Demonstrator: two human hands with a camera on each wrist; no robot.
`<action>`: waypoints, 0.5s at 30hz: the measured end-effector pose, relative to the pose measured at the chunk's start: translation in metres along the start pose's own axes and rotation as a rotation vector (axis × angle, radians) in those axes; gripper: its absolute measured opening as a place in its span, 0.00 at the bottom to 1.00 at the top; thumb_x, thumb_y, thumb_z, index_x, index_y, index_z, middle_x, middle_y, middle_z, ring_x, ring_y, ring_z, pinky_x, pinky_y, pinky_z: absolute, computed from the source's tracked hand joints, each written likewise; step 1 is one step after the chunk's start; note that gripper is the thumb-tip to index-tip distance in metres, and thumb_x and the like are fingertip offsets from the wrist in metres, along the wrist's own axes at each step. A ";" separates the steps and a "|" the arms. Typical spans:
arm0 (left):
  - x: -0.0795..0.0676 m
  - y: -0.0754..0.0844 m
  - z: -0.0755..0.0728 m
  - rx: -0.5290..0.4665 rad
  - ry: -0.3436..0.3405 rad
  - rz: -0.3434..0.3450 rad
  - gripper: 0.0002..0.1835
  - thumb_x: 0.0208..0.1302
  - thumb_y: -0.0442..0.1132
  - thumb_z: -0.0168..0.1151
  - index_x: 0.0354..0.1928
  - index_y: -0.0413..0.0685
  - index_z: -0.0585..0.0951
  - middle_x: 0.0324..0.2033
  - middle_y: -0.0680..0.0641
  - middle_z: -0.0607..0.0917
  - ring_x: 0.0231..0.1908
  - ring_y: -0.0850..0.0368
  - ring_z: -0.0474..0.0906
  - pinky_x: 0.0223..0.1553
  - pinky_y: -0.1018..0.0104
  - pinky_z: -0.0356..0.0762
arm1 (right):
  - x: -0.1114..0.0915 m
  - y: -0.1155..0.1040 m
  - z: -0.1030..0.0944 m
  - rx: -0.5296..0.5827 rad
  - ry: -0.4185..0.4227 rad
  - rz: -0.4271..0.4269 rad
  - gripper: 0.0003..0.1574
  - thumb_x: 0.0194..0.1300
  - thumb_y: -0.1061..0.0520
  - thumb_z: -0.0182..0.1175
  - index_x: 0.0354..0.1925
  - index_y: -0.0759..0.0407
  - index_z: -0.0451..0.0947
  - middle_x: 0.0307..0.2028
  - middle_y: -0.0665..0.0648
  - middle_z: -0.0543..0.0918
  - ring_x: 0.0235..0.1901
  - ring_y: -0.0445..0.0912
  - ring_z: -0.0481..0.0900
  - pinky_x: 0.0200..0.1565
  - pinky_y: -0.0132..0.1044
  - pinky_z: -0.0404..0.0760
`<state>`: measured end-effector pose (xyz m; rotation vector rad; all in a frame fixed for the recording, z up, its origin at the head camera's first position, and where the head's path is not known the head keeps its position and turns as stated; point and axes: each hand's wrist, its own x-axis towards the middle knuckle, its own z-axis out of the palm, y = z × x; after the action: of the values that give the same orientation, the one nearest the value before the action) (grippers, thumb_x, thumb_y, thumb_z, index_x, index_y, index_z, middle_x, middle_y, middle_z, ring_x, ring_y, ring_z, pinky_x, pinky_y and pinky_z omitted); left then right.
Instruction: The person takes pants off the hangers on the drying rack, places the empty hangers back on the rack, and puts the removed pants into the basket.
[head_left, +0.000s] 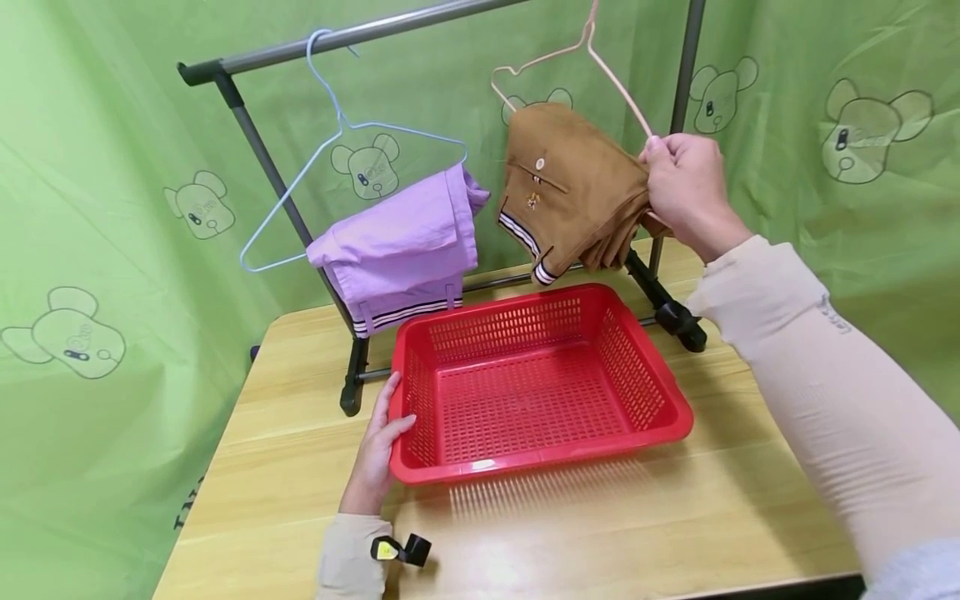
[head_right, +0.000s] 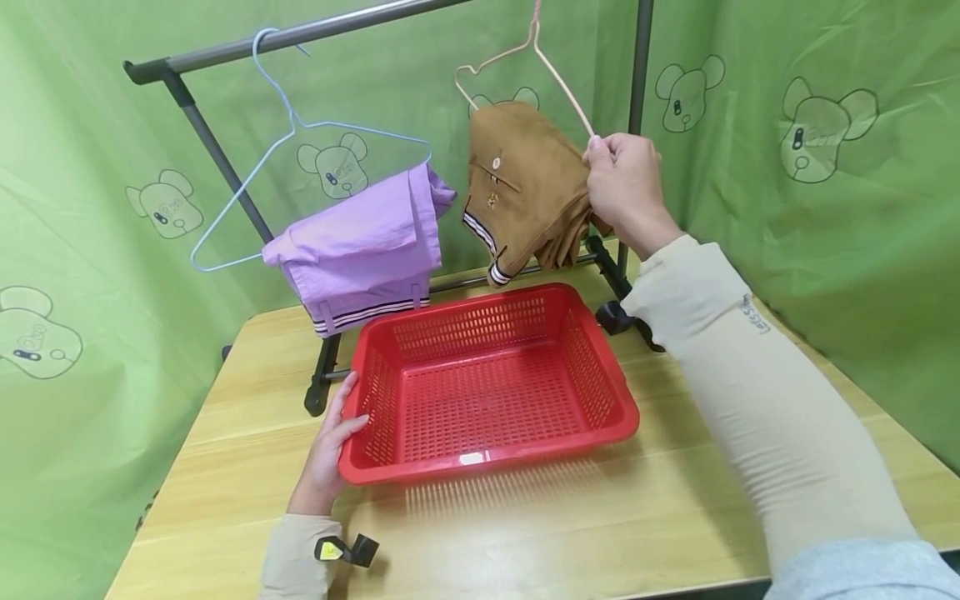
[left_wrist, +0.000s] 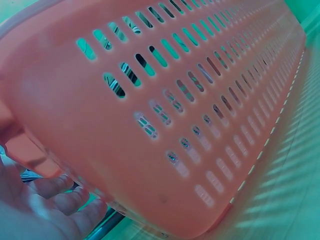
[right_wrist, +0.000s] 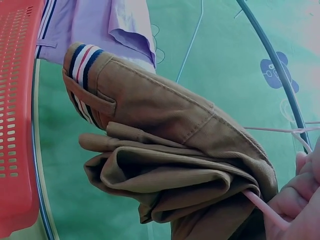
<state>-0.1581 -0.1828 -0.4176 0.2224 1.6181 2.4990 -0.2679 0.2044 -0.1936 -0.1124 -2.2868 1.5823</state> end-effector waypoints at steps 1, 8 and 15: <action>0.000 0.000 0.000 0.000 -0.001 0.002 0.36 0.63 0.26 0.42 0.70 0.59 0.47 0.67 0.40 0.49 0.61 0.34 0.51 0.57 0.42 0.58 | 0.000 0.000 -0.001 -0.004 0.001 -0.004 0.22 0.69 0.47 0.43 0.45 0.60 0.75 0.33 0.54 0.70 0.24 0.41 0.65 0.15 0.30 0.65; 0.000 -0.001 0.000 -0.013 -0.008 0.008 0.36 0.63 0.26 0.42 0.70 0.59 0.47 0.68 0.42 0.48 0.62 0.34 0.49 0.58 0.41 0.56 | -0.003 0.000 -0.004 0.005 -0.005 -0.011 0.21 0.70 0.49 0.42 0.42 0.61 0.75 0.34 0.53 0.70 0.27 0.39 0.65 0.20 0.28 0.66; 0.000 0.000 0.001 -0.011 -0.011 0.006 0.36 0.63 0.26 0.42 0.70 0.59 0.47 0.68 0.42 0.47 0.62 0.34 0.49 0.57 0.42 0.57 | -0.007 0.001 -0.009 0.142 -0.028 -0.008 0.17 0.70 0.53 0.43 0.37 0.64 0.73 0.24 0.52 0.66 0.16 0.38 0.60 0.15 0.28 0.60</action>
<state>-0.1578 -0.1823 -0.4175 0.2391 1.6022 2.5059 -0.2582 0.2108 -0.1937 -0.0448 -2.1843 1.7465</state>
